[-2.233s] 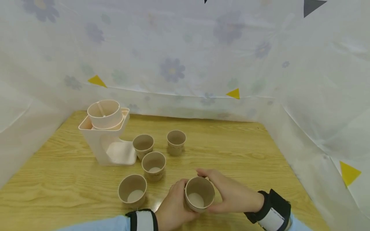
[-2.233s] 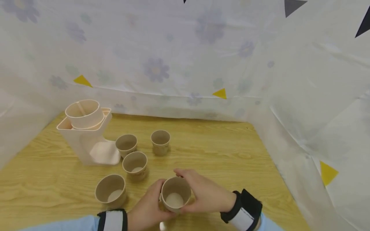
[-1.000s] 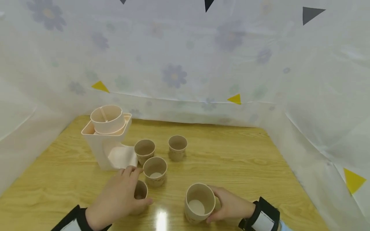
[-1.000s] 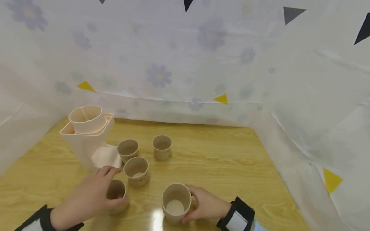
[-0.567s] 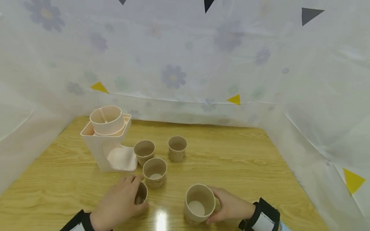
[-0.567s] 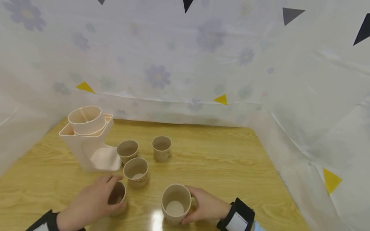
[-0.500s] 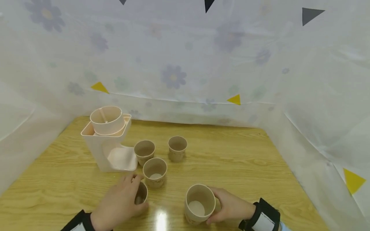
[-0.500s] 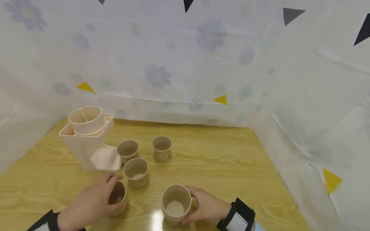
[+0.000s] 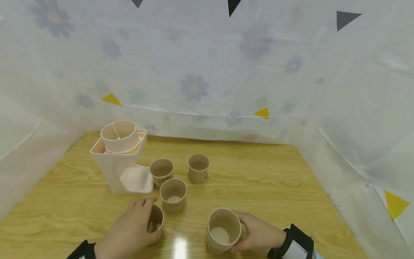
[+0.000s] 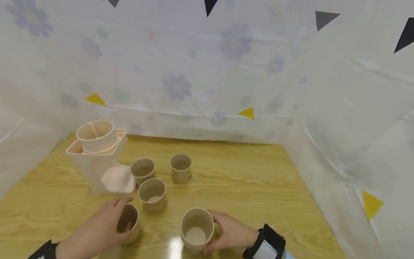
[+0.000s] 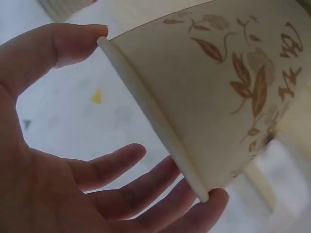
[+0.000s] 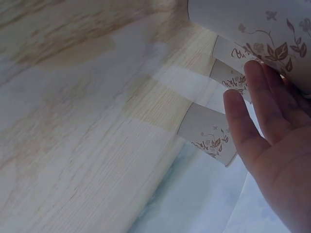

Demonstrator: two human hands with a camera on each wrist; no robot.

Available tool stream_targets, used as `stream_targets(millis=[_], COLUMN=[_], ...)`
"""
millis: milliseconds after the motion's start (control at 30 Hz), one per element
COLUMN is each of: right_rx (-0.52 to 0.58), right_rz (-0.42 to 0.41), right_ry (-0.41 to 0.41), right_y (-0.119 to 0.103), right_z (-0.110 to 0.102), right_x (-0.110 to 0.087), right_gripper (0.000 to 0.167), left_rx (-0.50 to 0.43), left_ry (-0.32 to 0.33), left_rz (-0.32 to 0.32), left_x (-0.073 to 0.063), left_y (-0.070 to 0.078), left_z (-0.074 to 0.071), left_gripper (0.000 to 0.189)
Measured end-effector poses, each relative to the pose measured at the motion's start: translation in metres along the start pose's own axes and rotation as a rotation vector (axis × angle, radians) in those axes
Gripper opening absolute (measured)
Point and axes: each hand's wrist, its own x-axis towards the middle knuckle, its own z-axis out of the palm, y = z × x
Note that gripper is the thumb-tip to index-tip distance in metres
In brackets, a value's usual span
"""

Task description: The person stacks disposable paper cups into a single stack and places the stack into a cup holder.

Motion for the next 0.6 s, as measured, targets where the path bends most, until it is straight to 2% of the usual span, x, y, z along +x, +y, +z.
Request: stream_targets(millis=[133, 367, 467, 600], right_rx=[0.015, 0.006, 0.007, -0.003], right_rz=[-0.004, -0.026, -0.034, -0.039], right_ry=[-0.012, -0.012, -0.024, -0.043], right_y=[0.000, 0.000, -0.001, -0.002], right_z=[0.000, 0.001, 0.002, 0.006], right_x=[0.000, 0.003, 0.004, 0.005], right_gripper=[0.071, 0.070, 0.069, 0.069], left_rx=[0.024, -0.004, -0.045, -0.083], left_ry=[0.088, 0.183, 0.180, 0.116], left_rz=[0.059, 0.234, 0.311, 0.401], left_x=[-0.005, -0.004, 0.000, 0.009], left_y=[0.016, 0.066, 0.087, 0.110], left_z=[-0.013, -0.048, -0.056, -0.057], left_gripper=[0.071, 0.060, 0.058, 0.058])
